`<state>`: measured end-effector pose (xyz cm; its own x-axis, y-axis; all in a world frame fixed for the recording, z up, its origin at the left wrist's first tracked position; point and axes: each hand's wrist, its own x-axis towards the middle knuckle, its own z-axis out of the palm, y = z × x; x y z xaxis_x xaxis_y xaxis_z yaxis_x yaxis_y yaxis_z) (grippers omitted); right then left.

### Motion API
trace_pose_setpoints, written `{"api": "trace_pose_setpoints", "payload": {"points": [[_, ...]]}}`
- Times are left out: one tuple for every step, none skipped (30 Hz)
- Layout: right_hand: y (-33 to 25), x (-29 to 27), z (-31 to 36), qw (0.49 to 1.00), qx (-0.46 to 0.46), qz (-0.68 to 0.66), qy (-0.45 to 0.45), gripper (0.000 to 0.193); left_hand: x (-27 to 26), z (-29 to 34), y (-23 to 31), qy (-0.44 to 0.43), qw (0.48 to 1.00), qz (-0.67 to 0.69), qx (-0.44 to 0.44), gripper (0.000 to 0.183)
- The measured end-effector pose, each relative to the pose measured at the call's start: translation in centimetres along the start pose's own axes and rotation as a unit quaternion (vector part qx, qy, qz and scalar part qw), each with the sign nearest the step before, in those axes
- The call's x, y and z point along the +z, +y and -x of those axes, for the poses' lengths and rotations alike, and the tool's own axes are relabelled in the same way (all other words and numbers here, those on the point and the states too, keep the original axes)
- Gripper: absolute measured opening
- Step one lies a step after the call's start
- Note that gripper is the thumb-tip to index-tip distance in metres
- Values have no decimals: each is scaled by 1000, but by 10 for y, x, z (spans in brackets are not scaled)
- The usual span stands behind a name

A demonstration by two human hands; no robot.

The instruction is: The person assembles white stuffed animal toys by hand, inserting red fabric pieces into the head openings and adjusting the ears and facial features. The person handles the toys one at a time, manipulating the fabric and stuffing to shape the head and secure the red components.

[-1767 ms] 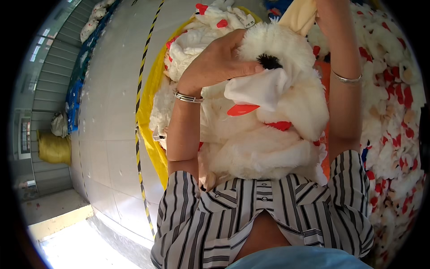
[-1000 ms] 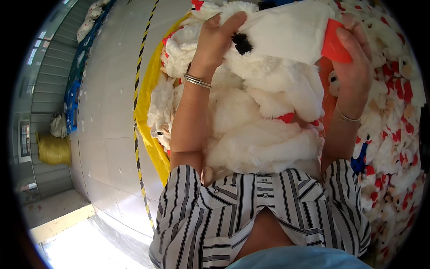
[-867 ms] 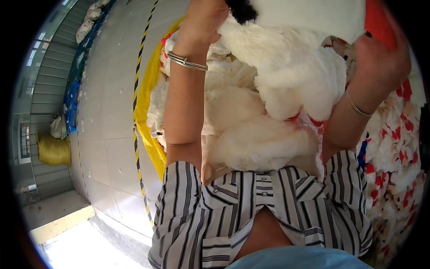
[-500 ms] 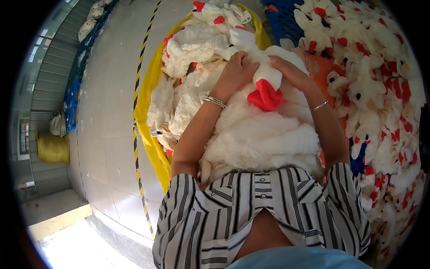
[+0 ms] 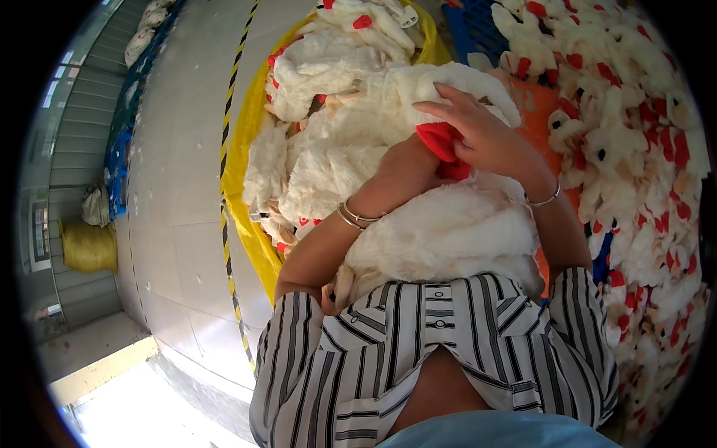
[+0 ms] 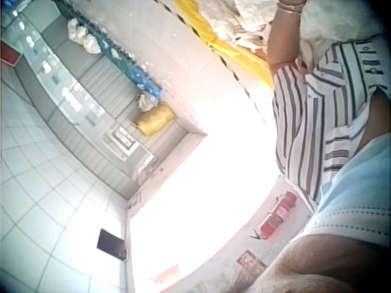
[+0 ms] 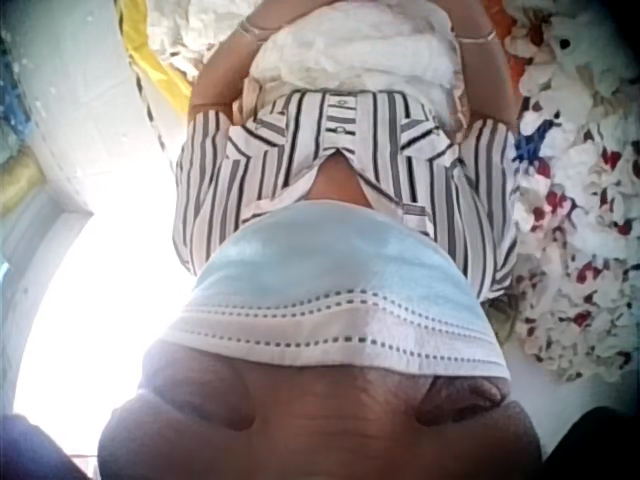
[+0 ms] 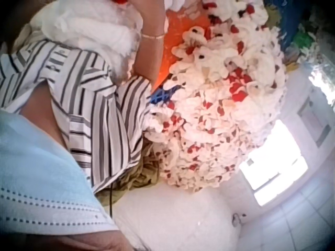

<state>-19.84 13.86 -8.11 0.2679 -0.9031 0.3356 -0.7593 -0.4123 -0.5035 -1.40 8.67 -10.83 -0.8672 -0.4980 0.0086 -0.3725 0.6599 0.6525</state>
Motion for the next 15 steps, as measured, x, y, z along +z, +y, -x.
{"api": "trace_pose_setpoints", "payload": {"points": [[2,5,-2,998,-33,46,-16,55,4,-2,-3,-29,999,-21,-11,43],[5,4,-4,996,18,38,-82,50,7,-4,-8,-31,998,-48,-4,37],[7,1,-8,986,68,30,-147,45,9,-6,-13,-34,997,-74,2,32],[10,-2,-10,970,120,23,-211,40,10,-9,-15,-36,994,-101,12,27],[15,-4,-10,976,104,55,-182,31,9,-9,-17,9,997,-69,19,24],[23,-10,-10,986,101,-6,-136,29,4,-7,-20,54,998,-37,26,21],[35,-19,-11,989,96,-66,-90,28,-3,-4,-25,100,994,-4,33,19],[64,-26,-8,989,143,11,26,19,-14,-3,-30,169,981,93,11,19],[72,-51,-12,942,204,-203,172,31,-30,2,-40,239,953,186,-16,19],[109,-74,-3,846,263,-302,352,36,-51,-1,-66,321,889,322,-44,17],[134,-102,3,707,215,-517,433,37,-77,5,-78,369,830,419,-12,17],[127,-124,11,634,249,-540,494,36,-102,11,-79,415,755,508,17,17],[120,-138,20,712,142,-517,455,33,-116,5,-77,441,723,526,73,18],[132,-159,39,722,-1,-636,273,29,-129,1,-71,464,688,542,130,19],[93,-164,29,725,-17,-636,263,27,-144,6,-64,467,691,534,141,21]]}}
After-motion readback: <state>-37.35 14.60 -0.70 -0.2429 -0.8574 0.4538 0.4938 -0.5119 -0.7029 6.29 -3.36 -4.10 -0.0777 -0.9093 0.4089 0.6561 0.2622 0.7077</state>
